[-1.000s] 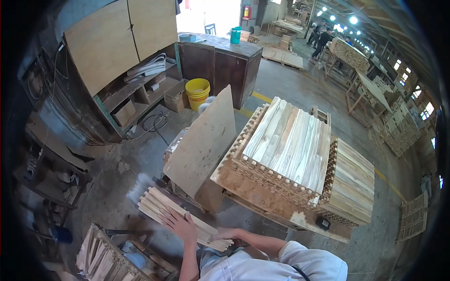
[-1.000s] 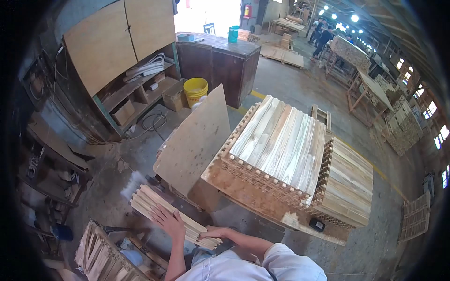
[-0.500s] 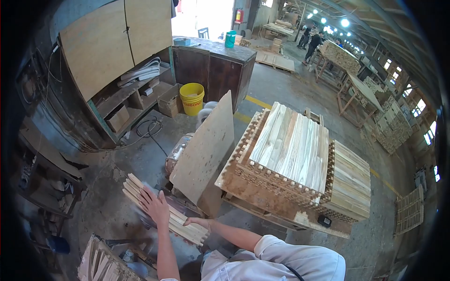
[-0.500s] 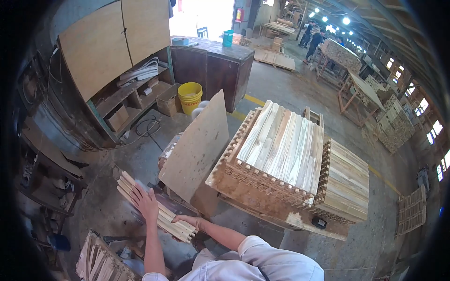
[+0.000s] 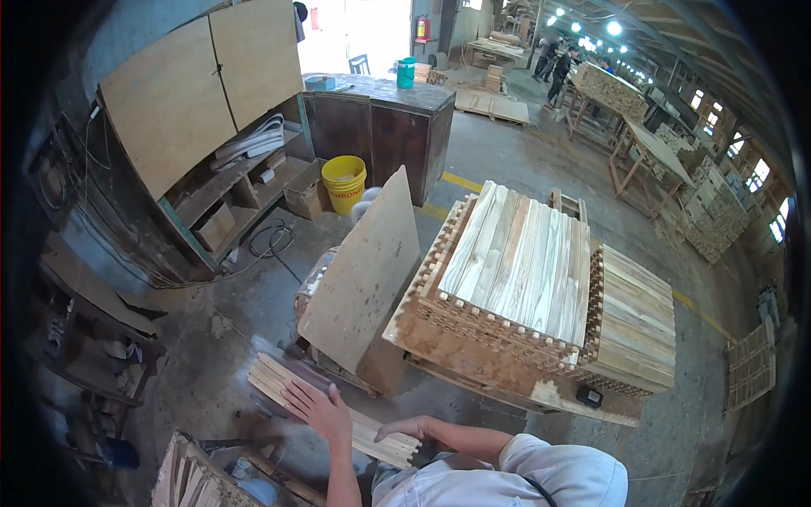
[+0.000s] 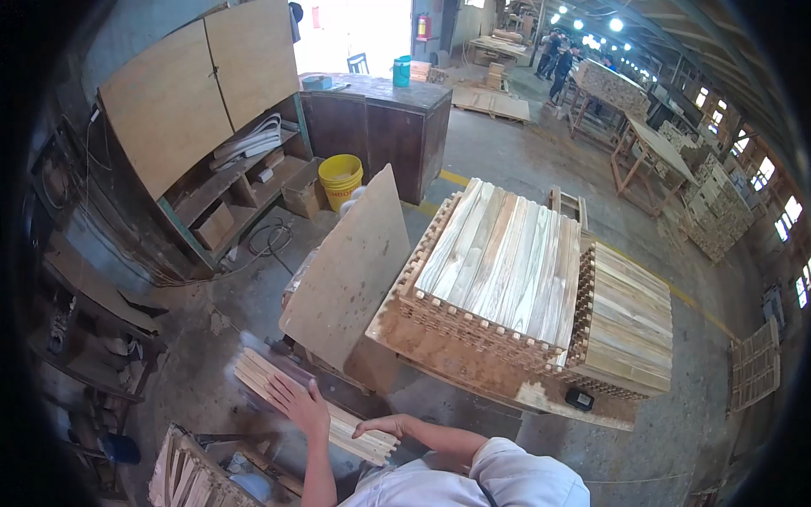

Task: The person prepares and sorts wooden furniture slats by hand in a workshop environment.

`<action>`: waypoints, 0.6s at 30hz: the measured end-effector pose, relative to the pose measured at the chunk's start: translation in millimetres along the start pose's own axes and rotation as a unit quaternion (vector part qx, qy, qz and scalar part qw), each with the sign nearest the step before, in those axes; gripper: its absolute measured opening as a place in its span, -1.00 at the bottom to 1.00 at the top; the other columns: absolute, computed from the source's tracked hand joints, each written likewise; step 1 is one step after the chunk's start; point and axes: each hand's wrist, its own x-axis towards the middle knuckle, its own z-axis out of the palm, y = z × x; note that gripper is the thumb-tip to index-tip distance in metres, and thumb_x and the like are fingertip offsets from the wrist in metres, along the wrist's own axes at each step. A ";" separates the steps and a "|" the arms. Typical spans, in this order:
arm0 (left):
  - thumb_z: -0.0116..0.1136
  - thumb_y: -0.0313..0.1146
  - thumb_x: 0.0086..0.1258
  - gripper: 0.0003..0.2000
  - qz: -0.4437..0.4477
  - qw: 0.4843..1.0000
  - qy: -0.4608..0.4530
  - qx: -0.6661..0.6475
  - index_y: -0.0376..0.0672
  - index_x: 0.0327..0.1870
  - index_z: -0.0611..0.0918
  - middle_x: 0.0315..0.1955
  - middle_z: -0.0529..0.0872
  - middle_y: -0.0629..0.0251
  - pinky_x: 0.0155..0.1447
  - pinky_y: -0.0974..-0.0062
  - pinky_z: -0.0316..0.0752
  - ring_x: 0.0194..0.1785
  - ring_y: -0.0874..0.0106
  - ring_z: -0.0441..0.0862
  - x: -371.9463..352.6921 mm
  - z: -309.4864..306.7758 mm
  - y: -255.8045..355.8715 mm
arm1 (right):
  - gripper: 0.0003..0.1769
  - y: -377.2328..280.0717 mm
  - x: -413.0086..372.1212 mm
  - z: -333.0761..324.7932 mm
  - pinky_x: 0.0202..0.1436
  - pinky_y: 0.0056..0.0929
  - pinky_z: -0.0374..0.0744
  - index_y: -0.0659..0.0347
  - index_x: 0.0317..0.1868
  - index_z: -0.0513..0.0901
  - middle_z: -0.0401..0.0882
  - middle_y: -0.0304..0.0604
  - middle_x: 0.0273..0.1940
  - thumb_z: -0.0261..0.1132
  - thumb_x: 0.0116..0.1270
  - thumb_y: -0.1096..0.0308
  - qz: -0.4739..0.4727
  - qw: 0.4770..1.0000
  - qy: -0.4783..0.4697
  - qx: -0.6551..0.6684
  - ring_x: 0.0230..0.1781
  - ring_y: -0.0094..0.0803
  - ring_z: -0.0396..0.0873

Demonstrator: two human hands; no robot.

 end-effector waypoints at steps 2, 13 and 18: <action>0.04 0.00 0.55 -0.19 0.002 0.999 0.042 0.008 -0.44 0.59 0.09 0.60 0.02 -0.27 0.68 -0.10 -0.27 0.67 -0.18 -0.17 17.9 8.0 -14.7 | -0.38 -13.8 14.4 5.8 0.06 -0.32 0.69 0.07 0.18 0.66 0.71 -0.27 0.02 0.47 0.22 -0.11 -0.009 0.998 0.028 -0.052 -0.08 -0.47 0.70; -0.05 0.08 0.58 -0.22 -0.029 0.996 0.061 0.060 -0.37 0.59 0.16 0.62 0.01 -0.17 0.66 -0.17 -0.26 0.67 -0.20 -0.15 59.0 25.6 -55.1 | 0.00 -74.7 32.5 30.0 0.25 -0.29 0.47 0.37 0.25 0.64 0.62 -0.02 0.14 0.30 0.11 -0.40 -0.110 0.909 0.151 -0.372 0.14 -0.26 0.51; -0.01 0.05 0.56 -0.20 -0.019 0.999 0.035 0.023 -0.38 0.60 0.11 0.63 -0.04 -0.19 0.64 -0.22 -0.29 0.66 -0.26 -0.22 -3.3 23.9 -21.9 | 0.01 -26.3 -22.9 27.2 0.20 -0.31 0.53 0.38 0.30 0.59 0.66 0.00 0.07 0.34 0.13 -0.37 -0.061 0.900 0.193 -0.386 0.11 -0.30 0.55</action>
